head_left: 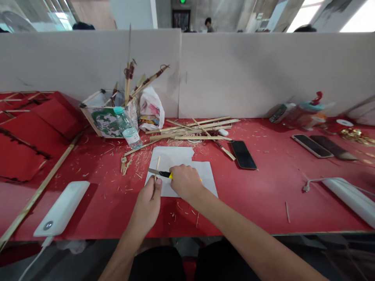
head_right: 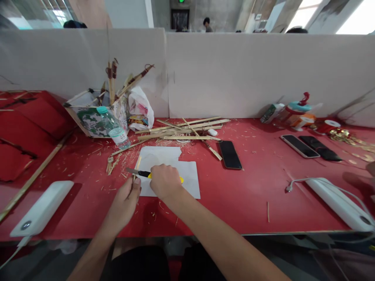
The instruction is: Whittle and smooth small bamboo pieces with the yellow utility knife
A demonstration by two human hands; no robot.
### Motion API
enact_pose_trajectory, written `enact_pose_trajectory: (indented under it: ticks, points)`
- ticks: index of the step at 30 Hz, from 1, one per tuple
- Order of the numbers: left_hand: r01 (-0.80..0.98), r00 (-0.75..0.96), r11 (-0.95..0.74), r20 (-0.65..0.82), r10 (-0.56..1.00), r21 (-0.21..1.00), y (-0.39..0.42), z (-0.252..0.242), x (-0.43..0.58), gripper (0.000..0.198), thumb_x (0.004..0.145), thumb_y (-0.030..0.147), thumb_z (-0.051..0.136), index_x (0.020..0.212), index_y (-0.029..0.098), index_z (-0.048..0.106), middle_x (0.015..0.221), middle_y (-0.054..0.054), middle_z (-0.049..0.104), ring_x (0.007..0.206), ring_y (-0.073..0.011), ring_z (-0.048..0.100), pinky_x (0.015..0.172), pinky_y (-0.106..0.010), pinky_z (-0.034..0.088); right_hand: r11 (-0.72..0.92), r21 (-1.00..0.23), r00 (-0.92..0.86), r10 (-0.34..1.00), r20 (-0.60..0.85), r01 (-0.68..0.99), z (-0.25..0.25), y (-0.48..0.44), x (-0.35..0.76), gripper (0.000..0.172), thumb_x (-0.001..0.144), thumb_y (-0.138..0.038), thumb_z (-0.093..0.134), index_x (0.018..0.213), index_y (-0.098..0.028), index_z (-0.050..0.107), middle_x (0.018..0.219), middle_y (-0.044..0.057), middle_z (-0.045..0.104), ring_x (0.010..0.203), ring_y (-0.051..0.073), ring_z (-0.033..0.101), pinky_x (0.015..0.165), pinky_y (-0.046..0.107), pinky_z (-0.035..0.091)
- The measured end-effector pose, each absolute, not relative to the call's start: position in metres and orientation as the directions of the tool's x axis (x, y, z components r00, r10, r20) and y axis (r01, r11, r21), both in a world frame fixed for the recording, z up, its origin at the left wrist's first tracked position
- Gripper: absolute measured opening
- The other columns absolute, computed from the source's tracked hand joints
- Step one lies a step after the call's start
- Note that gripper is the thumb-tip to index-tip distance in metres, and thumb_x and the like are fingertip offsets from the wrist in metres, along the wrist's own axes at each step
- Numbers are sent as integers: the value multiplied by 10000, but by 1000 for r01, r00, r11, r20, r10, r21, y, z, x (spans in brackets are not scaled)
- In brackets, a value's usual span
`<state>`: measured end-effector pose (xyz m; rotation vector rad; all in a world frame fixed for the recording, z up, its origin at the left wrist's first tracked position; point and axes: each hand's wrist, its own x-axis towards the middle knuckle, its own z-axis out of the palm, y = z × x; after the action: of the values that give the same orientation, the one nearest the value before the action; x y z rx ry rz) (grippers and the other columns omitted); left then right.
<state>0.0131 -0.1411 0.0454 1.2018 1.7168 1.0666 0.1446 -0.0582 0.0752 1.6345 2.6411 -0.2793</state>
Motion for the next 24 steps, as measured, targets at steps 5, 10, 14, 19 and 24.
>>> enact_pose_trajectory:
  ticks: [5,10,14,19,24]
  points:
    - [485,-276,215,-84,957,848,-143,49,29,255,980,443,445,858,222,481,668,3,463,571,-155,423,528,-267,241,389,-118,-401,911,-98,914,68,-59,152,241,892,-160,497,998,-187,711,882,148,744,848,289,733,710,352,523]
    - [-274,-66,380,-412,909,883,-148,46,44,518,817,684,610,798,247,333,572,111,244,425,-55,153,410,-190,108,359,-144,-374,922,-96,922,62,-37,156,231,920,-157,502,1008,-183,714,964,151,749,911,282,729,763,358,528]
    - [-403,90,479,-487,869,780,-159,51,46,528,789,687,655,845,243,375,569,122,202,432,-44,121,396,-170,89,229,-159,-245,965,-90,960,68,-1,170,276,911,-86,467,1020,-126,717,988,212,737,964,309,717,786,379,524]
    - [-331,-58,330,-369,928,884,-139,52,31,565,775,645,701,763,227,321,595,116,202,456,-27,114,413,-158,93,213,-247,-234,970,-59,945,64,5,167,262,848,-114,532,1012,-186,723,976,147,748,932,285,717,754,338,507]
    - [-328,-59,248,-282,958,912,-107,46,24,497,823,653,615,779,215,383,595,103,270,431,-29,201,413,-151,156,202,-389,-230,973,-26,899,51,-4,171,242,883,-191,491,962,-197,720,902,103,751,835,224,711,647,263,446]
